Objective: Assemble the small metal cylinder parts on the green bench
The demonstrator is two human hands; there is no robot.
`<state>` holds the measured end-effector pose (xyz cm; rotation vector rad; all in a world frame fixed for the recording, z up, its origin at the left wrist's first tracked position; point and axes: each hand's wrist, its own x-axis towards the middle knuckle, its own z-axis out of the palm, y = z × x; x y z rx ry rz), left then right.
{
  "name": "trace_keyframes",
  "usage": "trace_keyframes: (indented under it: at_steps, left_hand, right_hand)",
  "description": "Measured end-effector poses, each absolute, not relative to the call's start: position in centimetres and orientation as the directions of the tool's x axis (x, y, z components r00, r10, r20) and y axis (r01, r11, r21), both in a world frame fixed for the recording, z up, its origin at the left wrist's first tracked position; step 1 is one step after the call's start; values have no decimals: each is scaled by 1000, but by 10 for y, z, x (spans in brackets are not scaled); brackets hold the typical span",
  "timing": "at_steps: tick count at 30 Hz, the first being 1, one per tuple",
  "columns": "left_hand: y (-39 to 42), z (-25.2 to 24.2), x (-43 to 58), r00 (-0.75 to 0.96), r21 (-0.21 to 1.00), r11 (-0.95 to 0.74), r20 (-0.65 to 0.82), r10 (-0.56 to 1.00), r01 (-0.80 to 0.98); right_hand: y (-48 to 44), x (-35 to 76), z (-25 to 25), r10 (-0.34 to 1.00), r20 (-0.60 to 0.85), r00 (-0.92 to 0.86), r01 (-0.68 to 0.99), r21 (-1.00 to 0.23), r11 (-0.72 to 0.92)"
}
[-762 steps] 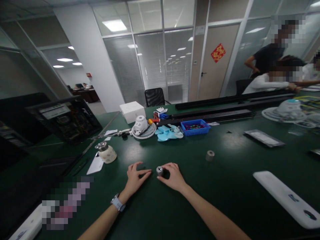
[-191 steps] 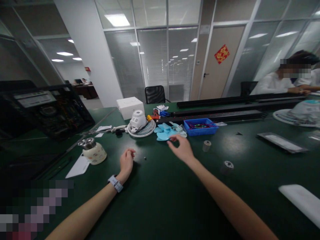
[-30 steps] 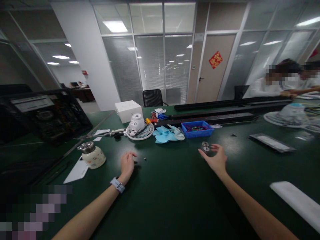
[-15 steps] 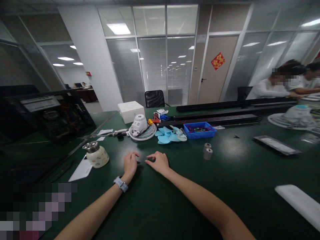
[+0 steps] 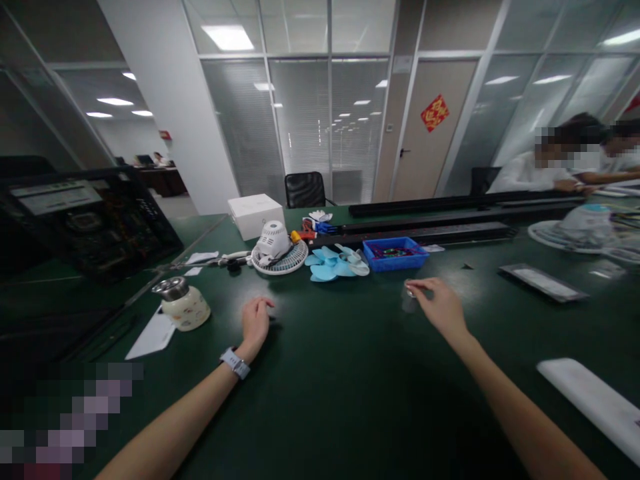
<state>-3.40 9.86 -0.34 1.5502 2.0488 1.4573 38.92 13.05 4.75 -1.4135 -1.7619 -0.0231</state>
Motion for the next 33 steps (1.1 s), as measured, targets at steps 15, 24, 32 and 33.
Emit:
trace_keyframes:
  at_steps: [15, 24, 32, 33]
  left_hand:
    - [96, -1, -34, -430, 770, -17, 373, 822, 637]
    - [97, -1, -34, -424, 770, -27, 380, 822, 638]
    - [98, -2, -35, -419, 763, -31, 389, 820, 646]
    - [98, -3, -35, -418, 762, -30, 387, 822, 646]
  right_hand:
    - [143, 414, 28, 834, 545, 89, 801, -537, 265]
    - [147, 418, 26, 861, 504, 67, 815, -526, 244]
    - [176, 406, 43, 950, 233, 206, 843, -535, -52]
    - [179, 400, 45, 954, 216, 208, 877, -474, -84]
